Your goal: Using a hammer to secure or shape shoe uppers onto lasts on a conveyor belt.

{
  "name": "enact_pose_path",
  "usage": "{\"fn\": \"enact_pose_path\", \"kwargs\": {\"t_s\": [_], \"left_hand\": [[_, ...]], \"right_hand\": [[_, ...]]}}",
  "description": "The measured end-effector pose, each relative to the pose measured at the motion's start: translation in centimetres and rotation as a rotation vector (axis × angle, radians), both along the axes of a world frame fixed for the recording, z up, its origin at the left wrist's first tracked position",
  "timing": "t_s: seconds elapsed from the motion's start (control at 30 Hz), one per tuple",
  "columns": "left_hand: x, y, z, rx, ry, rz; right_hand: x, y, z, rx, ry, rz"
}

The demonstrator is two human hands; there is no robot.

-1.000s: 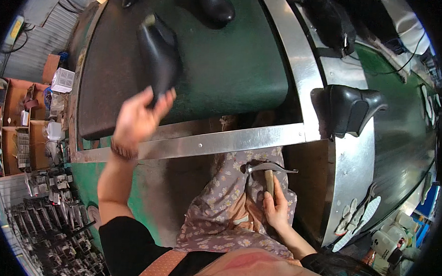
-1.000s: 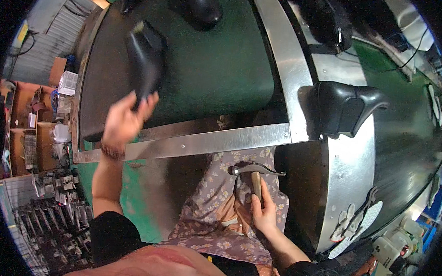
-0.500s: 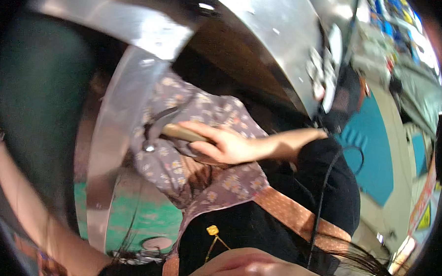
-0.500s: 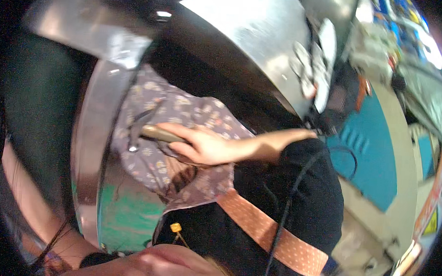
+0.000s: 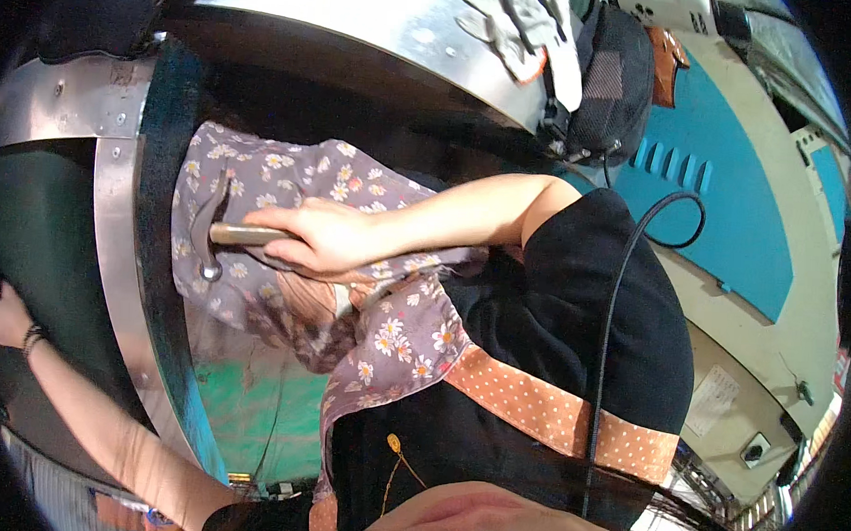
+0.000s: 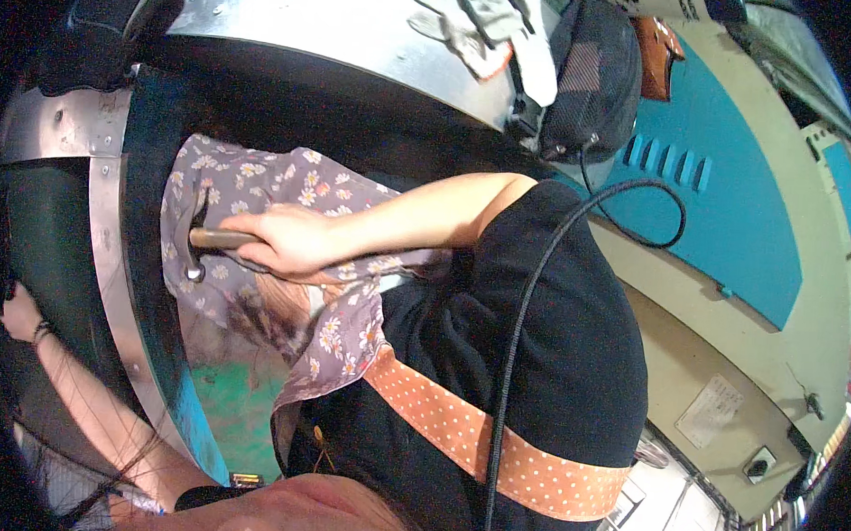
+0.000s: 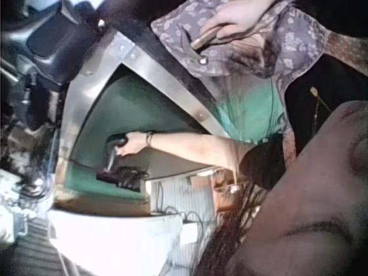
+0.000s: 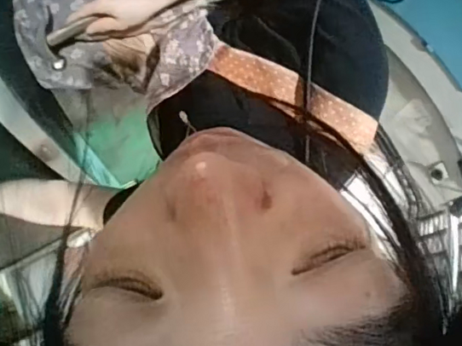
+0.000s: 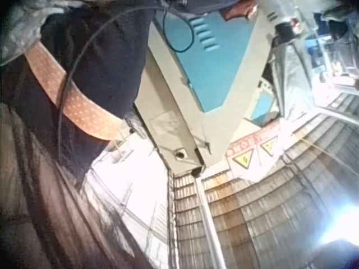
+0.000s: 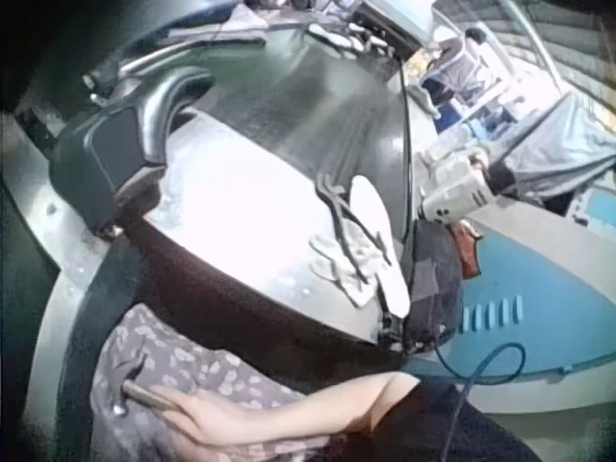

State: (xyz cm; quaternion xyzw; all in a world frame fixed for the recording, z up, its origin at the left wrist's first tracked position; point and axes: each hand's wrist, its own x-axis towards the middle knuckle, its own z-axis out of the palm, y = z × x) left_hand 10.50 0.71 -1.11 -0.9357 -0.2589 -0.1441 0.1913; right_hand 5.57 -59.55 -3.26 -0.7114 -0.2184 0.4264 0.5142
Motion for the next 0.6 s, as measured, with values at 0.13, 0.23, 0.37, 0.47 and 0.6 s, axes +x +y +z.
{"fn": "enact_pose_path", "kwargs": {"t_s": [0.13,0.23,0.37,0.47,0.6], "left_hand": [[-7.0,-8.0,-1.5,-0.111,-0.107,-0.041],[-10.4,-16.5,0.9,-0.276,-0.288,-0.030],[-14.1,-16.2,4.0,-1.176,-0.979,0.053],[-16.0,-12.2,4.1,-1.580,-0.835,0.174],[-18.9,-12.9,3.0,-1.939,-0.971,0.168]], "right_hand": [[-0.4,-0.3,-1.6,-0.013,-0.092,-0.079],[-0.4,0.5,-2.2,-0.050,-0.119,-0.115],[-0.6,1.7,-4.3,-0.040,-0.199,-0.212],[-0.2,2.1,-7.3,-0.024,-0.283,-0.288],[-1.0,1.5,-11.1,-0.061,-0.316,-0.392]]}}
